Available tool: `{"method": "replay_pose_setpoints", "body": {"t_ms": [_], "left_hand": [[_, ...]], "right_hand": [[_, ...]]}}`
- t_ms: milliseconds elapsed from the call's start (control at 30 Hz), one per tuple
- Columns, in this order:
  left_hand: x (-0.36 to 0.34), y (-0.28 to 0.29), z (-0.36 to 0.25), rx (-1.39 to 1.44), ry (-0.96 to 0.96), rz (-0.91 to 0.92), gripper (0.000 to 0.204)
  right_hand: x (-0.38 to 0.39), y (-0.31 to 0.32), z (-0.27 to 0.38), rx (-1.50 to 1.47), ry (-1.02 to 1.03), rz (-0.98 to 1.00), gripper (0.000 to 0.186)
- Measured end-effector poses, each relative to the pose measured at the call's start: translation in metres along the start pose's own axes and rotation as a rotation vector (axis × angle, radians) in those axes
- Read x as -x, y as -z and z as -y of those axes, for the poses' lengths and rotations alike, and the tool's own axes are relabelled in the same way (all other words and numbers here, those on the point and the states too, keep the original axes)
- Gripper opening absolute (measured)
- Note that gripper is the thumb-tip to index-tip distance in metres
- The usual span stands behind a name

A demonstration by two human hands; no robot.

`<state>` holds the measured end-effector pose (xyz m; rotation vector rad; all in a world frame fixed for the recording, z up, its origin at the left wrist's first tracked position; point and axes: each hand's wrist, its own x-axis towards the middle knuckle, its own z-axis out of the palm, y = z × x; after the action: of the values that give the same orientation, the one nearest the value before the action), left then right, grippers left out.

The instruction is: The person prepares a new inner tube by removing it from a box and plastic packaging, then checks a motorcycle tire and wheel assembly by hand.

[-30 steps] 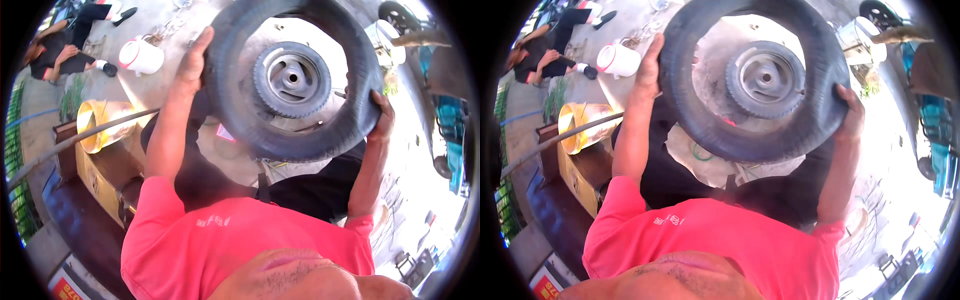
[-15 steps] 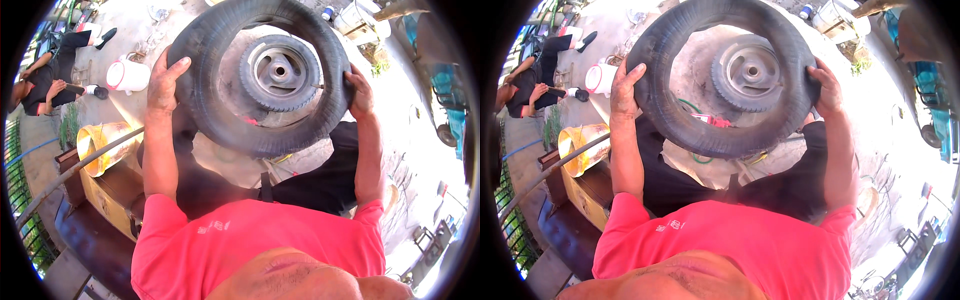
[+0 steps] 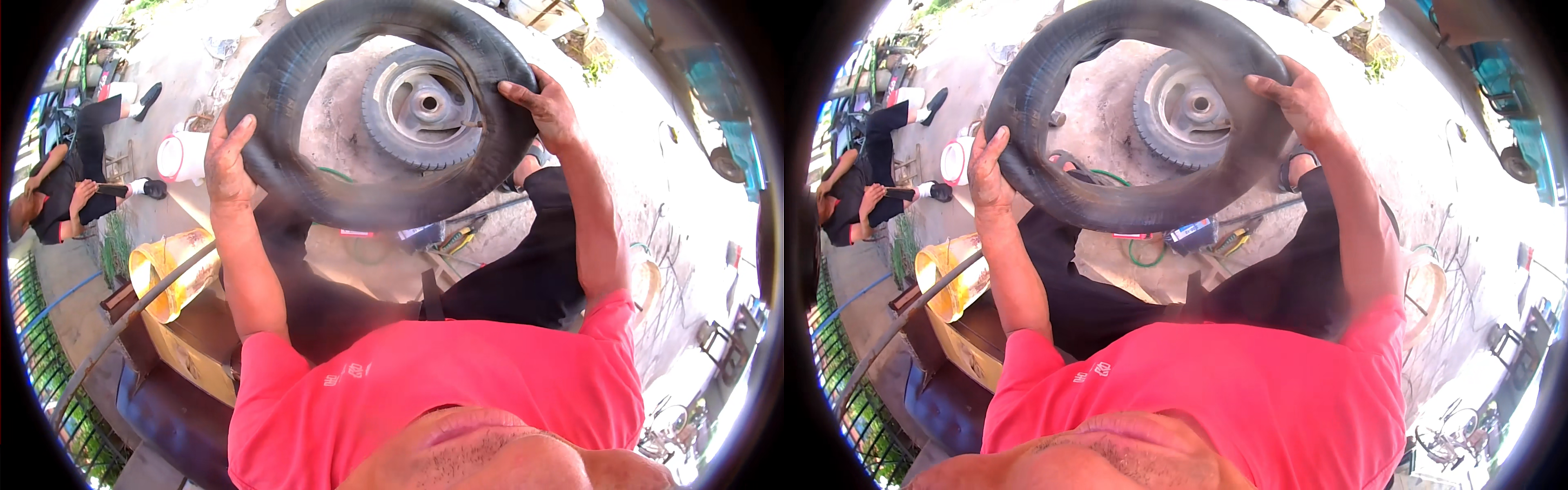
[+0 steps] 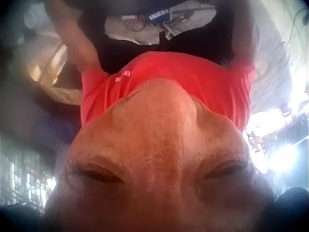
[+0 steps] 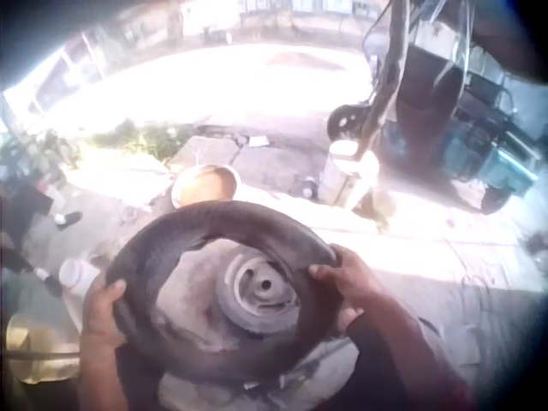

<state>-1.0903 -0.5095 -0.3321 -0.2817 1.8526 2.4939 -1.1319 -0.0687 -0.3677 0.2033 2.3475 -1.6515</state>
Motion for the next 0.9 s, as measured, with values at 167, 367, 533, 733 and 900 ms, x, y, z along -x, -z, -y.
{"method": "replay_pose_setpoints", "body": {"t_ms": [167,367,533,733,900], "left_hand": [[-0.001,0.008,-0.006,0.063,0.029,-0.019,0.045],[-0.003,0.012,0.000,0.051,0.095,-0.086,0.042],[0.004,-0.007,-0.003,0.149,0.124,-0.196,0.026],[-0.008,-0.010,0.012,0.485,0.213,0.008,0.023],[-0.032,0.036,0.033,0.403,0.226,-0.059,0.029]], "right_hand": [[-0.010,0.012,-0.017,-0.343,0.025,0.112,0.051],[-0.017,0.025,-0.028,-0.484,0.025,0.243,0.058],[-0.023,0.021,-0.017,-0.549,-0.033,0.143,0.083],[-0.004,0.047,-0.042,-0.972,0.215,0.456,0.065],[0.014,-0.013,-0.039,-0.692,-0.149,0.098,0.063]]}}
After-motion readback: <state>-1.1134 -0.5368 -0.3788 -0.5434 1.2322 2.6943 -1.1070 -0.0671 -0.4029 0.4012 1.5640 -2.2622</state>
